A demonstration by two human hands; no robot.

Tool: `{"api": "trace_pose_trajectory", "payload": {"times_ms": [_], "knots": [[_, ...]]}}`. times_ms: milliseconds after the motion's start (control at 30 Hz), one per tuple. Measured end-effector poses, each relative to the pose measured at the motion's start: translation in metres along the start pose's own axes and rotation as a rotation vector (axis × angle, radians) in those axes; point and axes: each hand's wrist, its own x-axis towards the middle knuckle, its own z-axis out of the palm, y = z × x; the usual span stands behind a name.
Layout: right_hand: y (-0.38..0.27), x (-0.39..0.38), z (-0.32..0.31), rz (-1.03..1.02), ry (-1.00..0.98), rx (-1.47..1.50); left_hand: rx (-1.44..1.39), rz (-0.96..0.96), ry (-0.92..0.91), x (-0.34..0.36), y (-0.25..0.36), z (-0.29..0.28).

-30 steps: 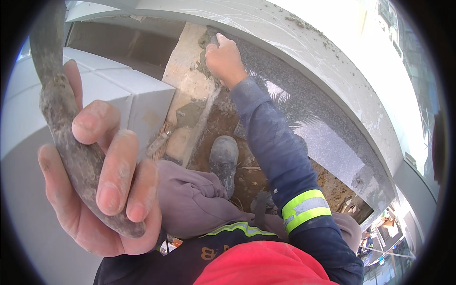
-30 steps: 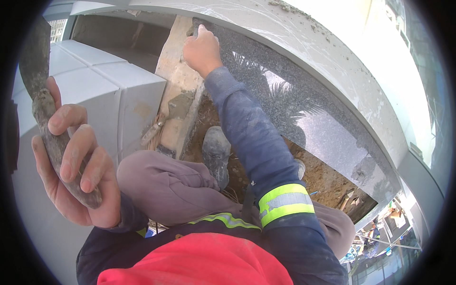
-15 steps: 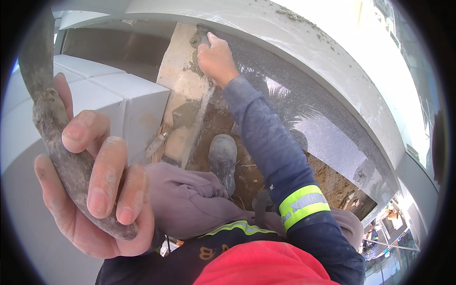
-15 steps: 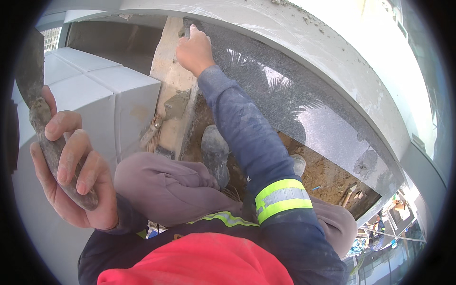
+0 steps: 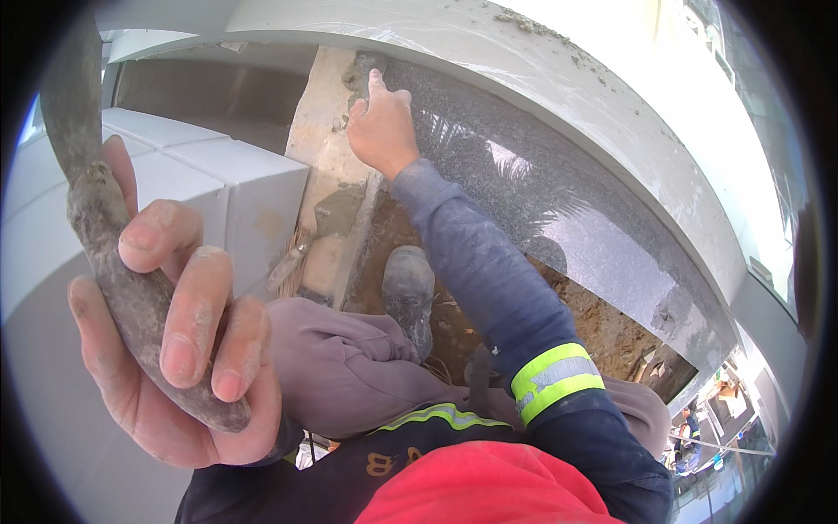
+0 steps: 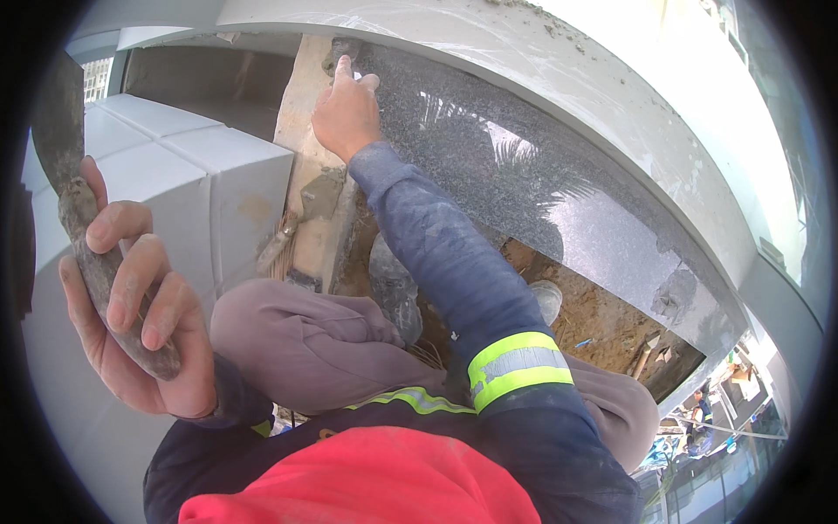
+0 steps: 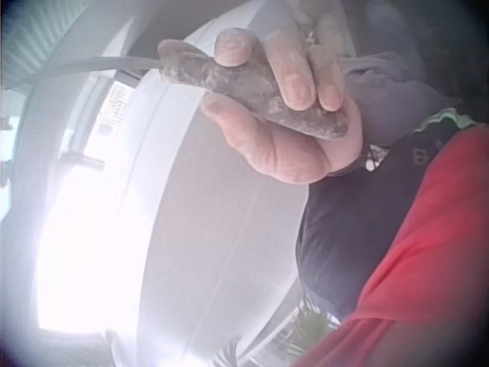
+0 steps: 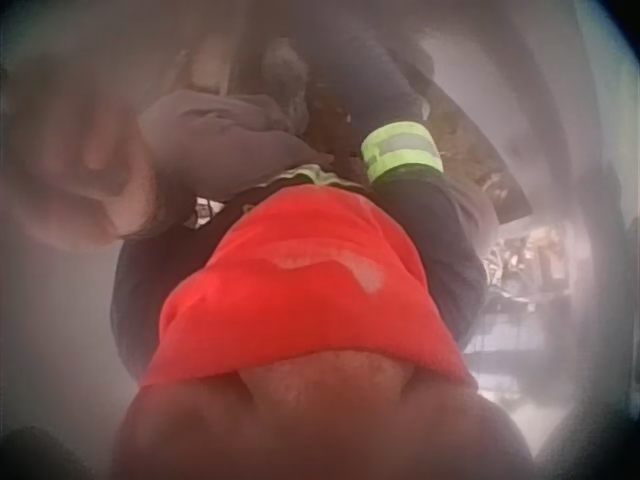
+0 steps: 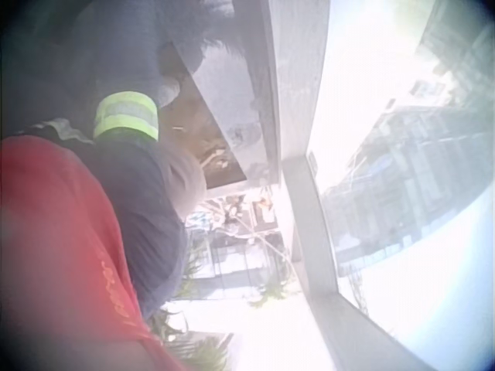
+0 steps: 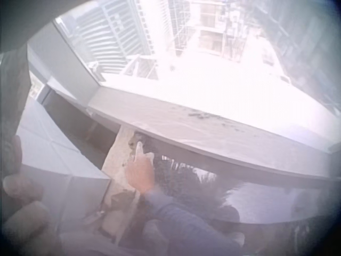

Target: The person applies grout to the joints between stone tiles on a curved surface using a trowel and a smaller tool. They repeatedly scoop grout and press it into the seams, smoothing the surface along the edge of the structure.

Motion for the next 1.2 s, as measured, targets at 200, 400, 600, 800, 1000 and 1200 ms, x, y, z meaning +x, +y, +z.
{"api": "trace_pose_trajectory", "payload": {"times_ms": [200,400,600,800,1000,1200], "knots": [[-0.004,0.001,0.029,0.097,-0.062,-0.037,0.01,0.009,0.011,-0.003,0.003,-0.002],[-0.003,-0.01,0.013,0.146,-0.093,-0.057,-0.001,-0.008,-0.023,0.0,0.005,-0.004],[0.031,-0.032,-0.037,-0.001,-0.099,0.208,0.001,0.006,-0.025,-0.006,0.005,-0.009],[0.047,-0.038,-0.136,0.477,-0.292,0.541,0.013,0.046,-0.037,-0.013,0.012,-0.01],[0.059,-0.007,-0.129,0.43,-0.242,0.498,0.026,0.046,-0.014,-0.014,0.011,-0.008],[0.017,0.04,-0.069,0.434,-0.331,0.435,0.016,0.032,-0.019,-0.011,0.008,-0.004]]}}
